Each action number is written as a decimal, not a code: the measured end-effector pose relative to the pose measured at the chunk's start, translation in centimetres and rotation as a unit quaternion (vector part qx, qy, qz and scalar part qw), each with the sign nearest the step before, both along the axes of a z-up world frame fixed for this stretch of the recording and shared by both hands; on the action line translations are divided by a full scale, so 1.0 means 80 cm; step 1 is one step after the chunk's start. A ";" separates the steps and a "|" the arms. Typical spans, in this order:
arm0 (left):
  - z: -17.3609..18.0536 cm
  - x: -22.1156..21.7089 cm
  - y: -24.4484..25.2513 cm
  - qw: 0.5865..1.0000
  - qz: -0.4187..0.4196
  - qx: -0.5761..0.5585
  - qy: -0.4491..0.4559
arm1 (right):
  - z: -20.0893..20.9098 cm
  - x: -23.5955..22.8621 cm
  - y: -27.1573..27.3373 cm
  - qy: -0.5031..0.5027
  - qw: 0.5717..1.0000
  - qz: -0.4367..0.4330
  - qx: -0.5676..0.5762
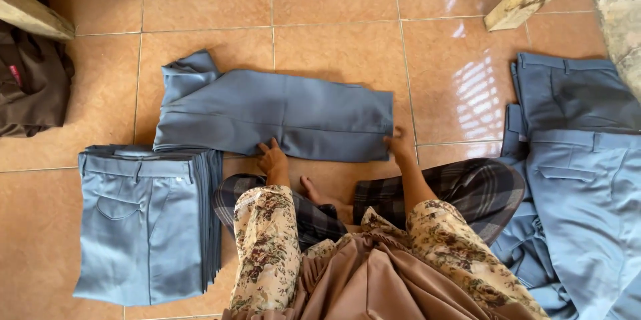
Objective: Folding blue trousers into neat rectangular stacks while sitting on the floor.
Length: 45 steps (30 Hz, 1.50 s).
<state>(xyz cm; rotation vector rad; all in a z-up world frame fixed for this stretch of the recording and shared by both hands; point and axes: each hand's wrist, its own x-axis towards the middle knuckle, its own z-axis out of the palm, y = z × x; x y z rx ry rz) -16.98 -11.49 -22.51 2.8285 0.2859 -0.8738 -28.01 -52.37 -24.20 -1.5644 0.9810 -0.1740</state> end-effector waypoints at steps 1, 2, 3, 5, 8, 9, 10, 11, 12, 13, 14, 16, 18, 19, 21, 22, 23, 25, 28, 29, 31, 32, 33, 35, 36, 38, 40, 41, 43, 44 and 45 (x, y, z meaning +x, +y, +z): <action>0.009 -0.002 -0.002 1.000 0.003 0.006 -0.003 | -0.032 -0.014 -0.006 0.055 0.998 0.007 -0.028; 0.018 -0.003 -0.003 1.000 0.006 0.013 -0.005 | -0.064 -0.028 -0.011 0.109 0.992 0.015 -0.056; 0.011 -0.002 -0.003 1.000 0.008 0.014 -0.004 | -0.093 -0.019 -0.022 0.110 0.992 0.017 -0.055; -0.003 0.001 -0.002 1.000 -0.002 0.023 -0.021 | -0.150 0.002 -0.042 0.293 0.944 0.064 -0.138; 0.066 -0.014 -0.008 1.000 -0.011 0.010 -0.006 | -0.042 0.001 0.014 0.269 0.944 0.068 -0.178; 0.055 -0.014 -0.007 1.000 -0.004 0.011 -0.010 | -0.059 0.005 0.011 0.265 0.945 0.074 -0.179; 0.043 -0.014 -0.006 1.000 -0.006 0.009 -0.015 | -0.077 0.009 0.009 0.251 0.949 0.074 -0.177; 0.030 -0.016 -0.004 1.000 -0.008 0.008 -0.019 | -0.096 0.009 0.008 0.240 0.952 0.076 -0.174; 0.029 -0.011 -0.003 1.000 -0.001 0.010 -0.021 | -0.070 0.019 0.020 0.236 0.952 0.082 -0.174; 0.026 -0.011 -0.003 1.000 -0.005 0.009 -0.017 | -0.046 0.022 0.032 0.125 0.986 0.047 -0.096; 0.022 -0.011 -0.004 1.000 -0.009 0.007 -0.013 | -0.022 0.025 0.043 0.011 1.000 0.010 -0.014; 0.028 -0.014 -0.006 1.000 -0.007 0.006 -0.014 | 0.097 0.041 0.058 -0.052 0.998 -0.003 0.031; 0.048 -0.017 -0.007 1.000 -0.003 0.006 -0.016 | 0.190 0.041 0.065 -0.114 0.990 -0.015 0.078; 0.063 -0.020 -0.010 1.000 -0.017 -0.007 -0.016 | 0.223 0.030 0.063 -0.119 0.989 -0.006 0.090; 0.067 -0.025 -0.013 0.999 -0.031 -0.021 -0.016 | 0.208 0.015 0.027 -0.124 0.987 0.004 0.102; 0.055 -0.027 -0.013 0.997 -0.062 -0.016 -0.034 | 0.160 0.012 -0.007 -0.079 0.989 -0.019 0.126; 0.043 -0.027 -0.014 0.994 -0.092 -0.012 -0.054 | 0.113 0.010 -0.042 -0.035 0.987 -0.042 0.149; 0.019 -0.034 -0.027 0.989 -0.120 -0.010 -0.090 | 0.161 0.006 -0.041 -0.045 0.986 -0.049 0.155; 0.016 -0.060 -0.060 0.971 -0.184 0.000 -0.150 | 0.197 -0.003 -0.069 -0.105 0.978 -0.055 0.174; 0.021 -0.069 -0.077 0.959 -0.219 0.004 -0.179 | 0.204 -0.007 -0.087 -0.161 0.968 -0.053 0.183; -0.008 -0.086 -0.115 0.950 -0.248 -0.011 -0.190 | 0.203 -0.013 -0.125 -0.212 0.958 -0.045 0.186; -0.022 -0.093 -0.136 0.940 -0.274 -0.024 -0.202 | 0.205 -0.016 -0.145 -0.262 0.946 -0.034 0.189; 0.023 -0.099 -0.157 0.939 -0.275 -0.029 -0.202 | 0.255 -0.021 -0.132 -0.262 0.946 -0.036 0.185; 0.114 -0.109 -0.196 0.937 -0.342 -0.076 0.004 | 0.354 -0.028 -0.103 -0.283 0.941 -0.059 0.178; 0.086 -0.119 -0.223 0.935 -0.344 -0.081 0.003 | 0.379 -0.029 -0.095 -0.283 0.941 -0.060 0.174; 0.031 -0.140 -0.281 0.918 -0.385 -0.092 -0.028 | 0.429 -0.030 -0.081 -0.273 0.960 -0.039 0.043; 0.042 -0.163 -0.307 0.908 -0.397 -0.128 -0.042 | 0.439 -0.019 -0.074 -0.295 0.955 -0.022 0.041; 0.046 -0.177 -0.317 0.899 -0.404 -0.160 -0.053 | 0.441 -0.014 -0.070 -0.313 0.949 -0.002 0.046; 0.095 -0.178 -0.304 0.898 -0.372 -0.233 -0.032 | 0.429 0.008 -0.040 -0.271 0.962 0.021 -0.020; 0.119 -0.178 -0.295 0.892 -0.336 -0.301 -0.013 | 0.422 0.019 -0.024 -0.227 0.969 0.045 -0.084; 0.053 -0.161 -0.297 0.894 -0.334 -0.299 -0.013 | 0.419 0.029 0.007 -0.228 0.969 0.047 -0.081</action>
